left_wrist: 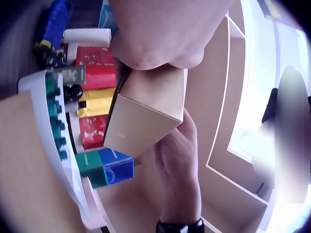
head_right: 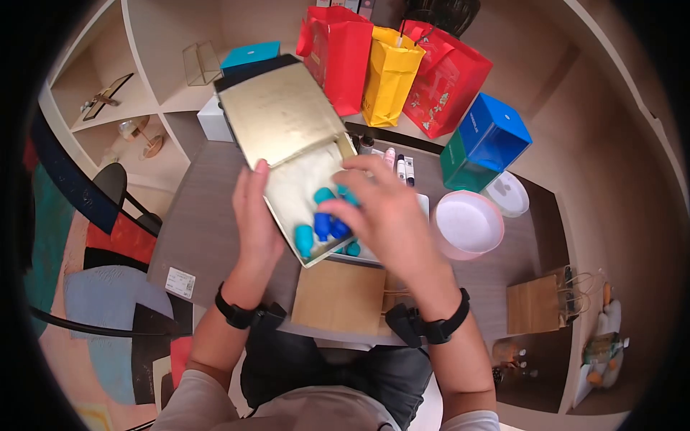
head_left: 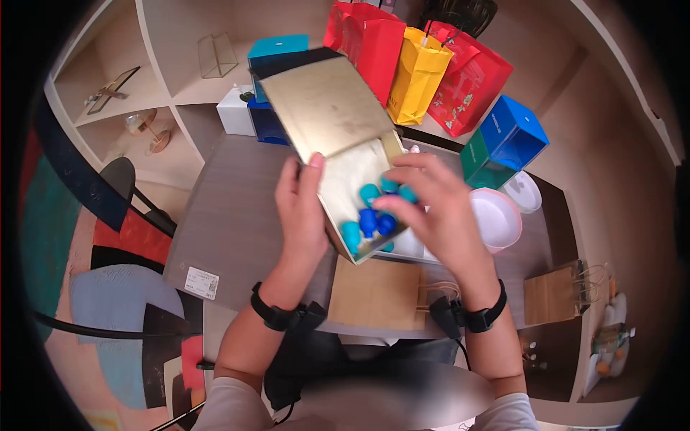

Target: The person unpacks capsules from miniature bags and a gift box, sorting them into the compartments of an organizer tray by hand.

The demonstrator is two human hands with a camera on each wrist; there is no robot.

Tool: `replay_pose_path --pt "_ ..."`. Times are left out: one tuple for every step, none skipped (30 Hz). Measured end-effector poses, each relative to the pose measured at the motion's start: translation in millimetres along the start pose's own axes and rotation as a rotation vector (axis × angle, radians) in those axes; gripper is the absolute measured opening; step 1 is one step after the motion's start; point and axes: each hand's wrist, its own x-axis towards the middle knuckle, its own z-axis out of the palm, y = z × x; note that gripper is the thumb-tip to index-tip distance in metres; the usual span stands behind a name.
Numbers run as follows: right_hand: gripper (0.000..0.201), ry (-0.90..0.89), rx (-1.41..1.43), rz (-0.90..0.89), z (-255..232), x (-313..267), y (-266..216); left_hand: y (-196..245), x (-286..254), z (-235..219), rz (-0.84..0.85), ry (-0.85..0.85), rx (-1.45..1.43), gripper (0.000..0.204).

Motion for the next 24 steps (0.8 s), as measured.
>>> replay_pose_path --pt "0.02 0.089 0.015 0.084 -8 -1 7 -1 12 -10 0.026 0.017 -0.001 0.017" --pt "0.019 0.179 0.029 0.169 -16 -3 12 7 19 -12 0.057 0.0 -0.025 0.021" --pt "0.023 0.141 0.063 0.344 -20 -6 15 6 27 -25 0.084 0.017 -0.006 0.025" --pt "0.023 0.141 0.057 0.347 -20 -10 24 3 35 -39 0.111 0.034 0.013 0.03" --pt "0.024 0.072 0.088 0.4 -14 -18 39 3 39 -48 0.106 0.031 0.008 0.03" --pt "0.024 0.002 0.118 0.455 -7 -27 54 2 42 -57 0.125 0.058 0.033 0.04" --pt "0.019 -0.1 0.17 0.465 2 -39 68 -1 42 -62 0.144 0.084 0.057 0.051" --pt "0.019 -0.103 0.163 0.471 9 -48 70 -2 42 -61 0.136 0.084 0.051 0.051" --pt "0.019 -0.21 0.176 0.444 15 -56 70 -1 40 -58 0.144 0.081 0.023 0.047" --pt "0.023 -0.32 0.191 0.416 20 -62 72 0 38 -57 0.151 0.081 -0.004 0.044" --pt "0.035 -0.411 0.191 0.382 26 -64 74 0 35 -57 0.143 0.087 -0.006 0.044" --pt "0.035 -0.416 0.191 0.384 29 -66 72 1 35 -57 0.129 0.07 -0.011 0.045" --pt "0.037 -0.386 0.094 0.387 33 -62 64 2 35 -57 0.117 0.052 -0.015 0.046" --pt "0.04 -0.354 -0.002 0.391 36 -59 58 0 35 -59 0.115 0.052 -0.012 0.046" --pt "0.04 -0.352 0.001 0.396 37 -56 55 -2 36 -62 0.082 0.054 0.009 0.053" --pt "0.042 -0.334 -0.011 0.441 38 -52 52 -4 36 -64 0.05 0.055 0.03 0.06" --pt "0.044 -0.316 -0.023 0.484 38 -51 51 -5 36 -64 0.049 0.051 0.032 0.06" --pt "0.044 -0.313 -0.022 0.484 39 -52 53 -6 35 -63 0.019 0.048 0.003 0.061" --pt "0.043 -0.327 0.001 0.466 41 -54 58 -7 35 -63 -0.009 0.046 -0.027 0.061" --pt "0.041 -0.342 0.024 0.446 43 -55 62 -9 35 -64 -0.003 0.045 -0.025 0.061" --pt "0.041 -0.341 0.026 0.439 44 -57 64 -12 36 -66 -0.035 0.022 -0.058 0.062" --pt "0.039 -0.311 0.027 0.412 47 -59 64 -14 36 -68 -0.064 -0.002 -0.09 0.062" --pt "0.037 -0.28 0.031 0.384 48 -59 64 -17 36 -70 -0.052 -0.001 -0.085 0.062" --pt "0.037 -0.278 0.038 0.37 44 -57 63 -20 35 -72 -0.043 0.001 -0.068 0.06"
